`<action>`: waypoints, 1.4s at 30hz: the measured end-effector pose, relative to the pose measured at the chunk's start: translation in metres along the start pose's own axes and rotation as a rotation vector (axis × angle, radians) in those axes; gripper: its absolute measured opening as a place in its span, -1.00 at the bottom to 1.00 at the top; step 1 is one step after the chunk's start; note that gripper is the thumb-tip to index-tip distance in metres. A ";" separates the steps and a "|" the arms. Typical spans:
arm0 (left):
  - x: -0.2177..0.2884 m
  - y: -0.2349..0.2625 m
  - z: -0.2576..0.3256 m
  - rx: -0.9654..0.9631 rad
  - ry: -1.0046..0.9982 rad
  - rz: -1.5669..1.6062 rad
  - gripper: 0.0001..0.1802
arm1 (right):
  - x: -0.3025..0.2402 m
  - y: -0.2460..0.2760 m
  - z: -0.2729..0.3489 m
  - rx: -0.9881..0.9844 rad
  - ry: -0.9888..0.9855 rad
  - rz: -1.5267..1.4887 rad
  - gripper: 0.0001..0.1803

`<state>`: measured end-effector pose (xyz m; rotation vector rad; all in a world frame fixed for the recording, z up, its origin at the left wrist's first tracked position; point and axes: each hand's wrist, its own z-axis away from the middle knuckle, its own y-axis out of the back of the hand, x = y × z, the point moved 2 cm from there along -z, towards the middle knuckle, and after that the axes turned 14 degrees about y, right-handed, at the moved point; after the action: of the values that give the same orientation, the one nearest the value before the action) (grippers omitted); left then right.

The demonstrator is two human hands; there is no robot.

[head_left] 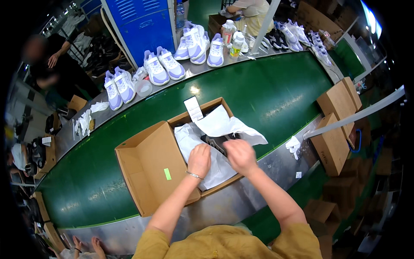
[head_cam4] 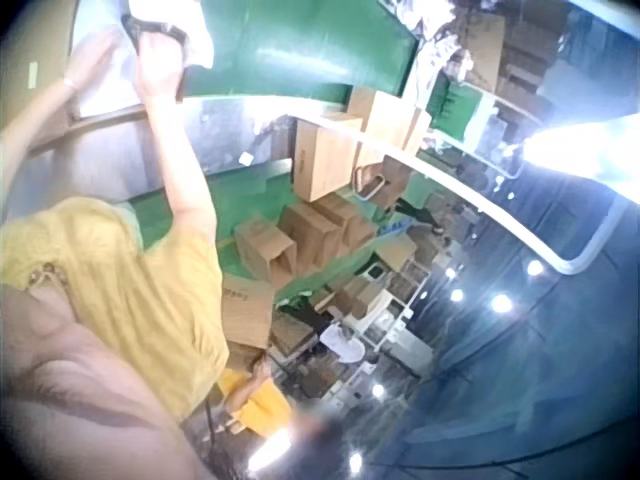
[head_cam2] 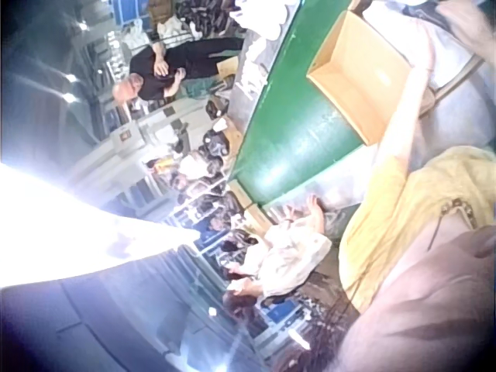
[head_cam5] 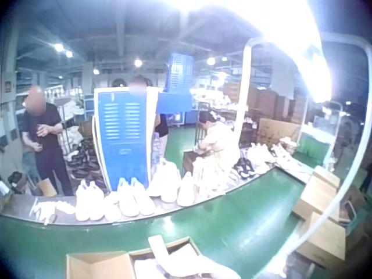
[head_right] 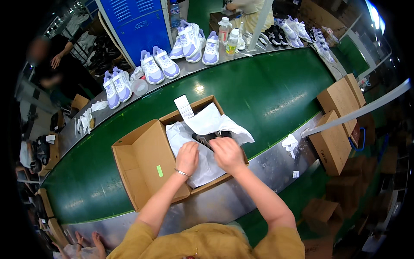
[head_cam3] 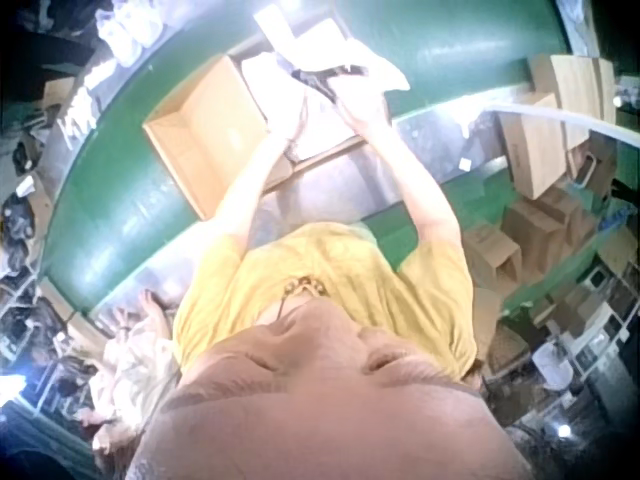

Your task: The person packs shoes by wrapping them in tissue paper, placing them inside cardboard shoeboxes, and closing the box lids.

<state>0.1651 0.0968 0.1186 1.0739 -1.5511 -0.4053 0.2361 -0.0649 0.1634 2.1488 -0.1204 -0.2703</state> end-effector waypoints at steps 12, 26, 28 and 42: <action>-0.011 -0.033 -0.087 -0.233 0.798 0.718 0.06 | 0.025 0.029 0.013 -0.079 -0.509 -0.033 -0.62; -0.072 -0.042 -0.092 -0.030 0.635 -0.043 -0.91 | -0.007 0.049 -0.029 0.002 -0.795 -0.422 -0.67; -0.070 -0.049 -0.094 -0.025 0.645 -0.050 -0.91 | 0.024 0.023 -0.023 0.013 -0.356 0.038 -0.53; -0.056 -0.036 -0.146 -0.087 0.542 0.601 -0.38 | -0.004 -0.052 0.028 -0.474 -0.163 -0.040 -0.43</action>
<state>0.3086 0.1655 0.1010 0.5392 -1.2661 0.2189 0.2246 -0.0579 0.1061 1.6593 -0.0962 -0.4499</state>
